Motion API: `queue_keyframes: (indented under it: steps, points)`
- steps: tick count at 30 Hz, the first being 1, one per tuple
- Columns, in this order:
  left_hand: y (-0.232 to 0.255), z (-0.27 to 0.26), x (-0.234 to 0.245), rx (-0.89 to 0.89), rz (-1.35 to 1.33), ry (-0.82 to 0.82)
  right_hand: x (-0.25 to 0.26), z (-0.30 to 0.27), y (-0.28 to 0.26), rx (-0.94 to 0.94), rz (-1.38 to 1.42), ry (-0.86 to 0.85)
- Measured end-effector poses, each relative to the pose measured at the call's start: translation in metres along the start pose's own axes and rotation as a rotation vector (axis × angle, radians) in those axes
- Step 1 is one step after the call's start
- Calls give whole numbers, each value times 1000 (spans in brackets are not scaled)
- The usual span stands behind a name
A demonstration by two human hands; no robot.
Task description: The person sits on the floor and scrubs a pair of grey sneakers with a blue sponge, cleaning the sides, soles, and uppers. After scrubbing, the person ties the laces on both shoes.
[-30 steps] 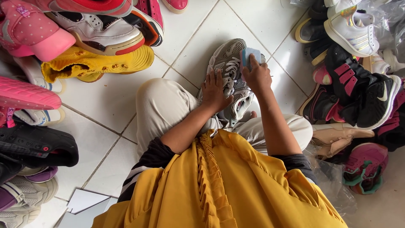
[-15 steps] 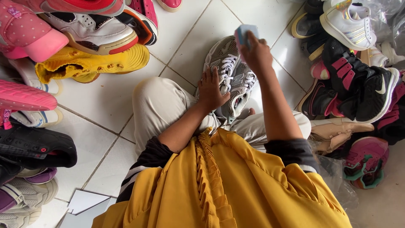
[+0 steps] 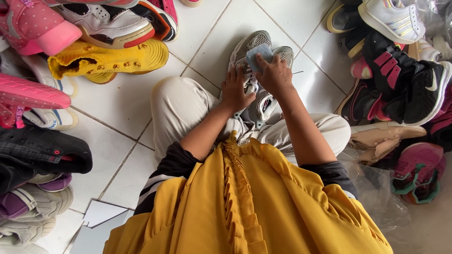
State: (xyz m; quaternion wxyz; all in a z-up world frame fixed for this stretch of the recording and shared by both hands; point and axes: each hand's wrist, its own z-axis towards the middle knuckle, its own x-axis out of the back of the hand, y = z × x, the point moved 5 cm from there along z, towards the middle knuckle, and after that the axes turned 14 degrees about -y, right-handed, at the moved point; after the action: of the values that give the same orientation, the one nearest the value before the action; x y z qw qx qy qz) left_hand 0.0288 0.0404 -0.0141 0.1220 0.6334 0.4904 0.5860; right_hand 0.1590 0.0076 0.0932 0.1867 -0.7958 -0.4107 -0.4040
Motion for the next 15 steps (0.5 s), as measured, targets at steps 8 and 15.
queue_keyframes:
  steps: [8, 15]
  points:
    - [-10, -8, 13, 43, -509, -158, 13, -55, -4, 147, 204, 47]
    - [-66, -8, -6, -31, -949, -166, -36, -30, 2, 161, 321, 159]
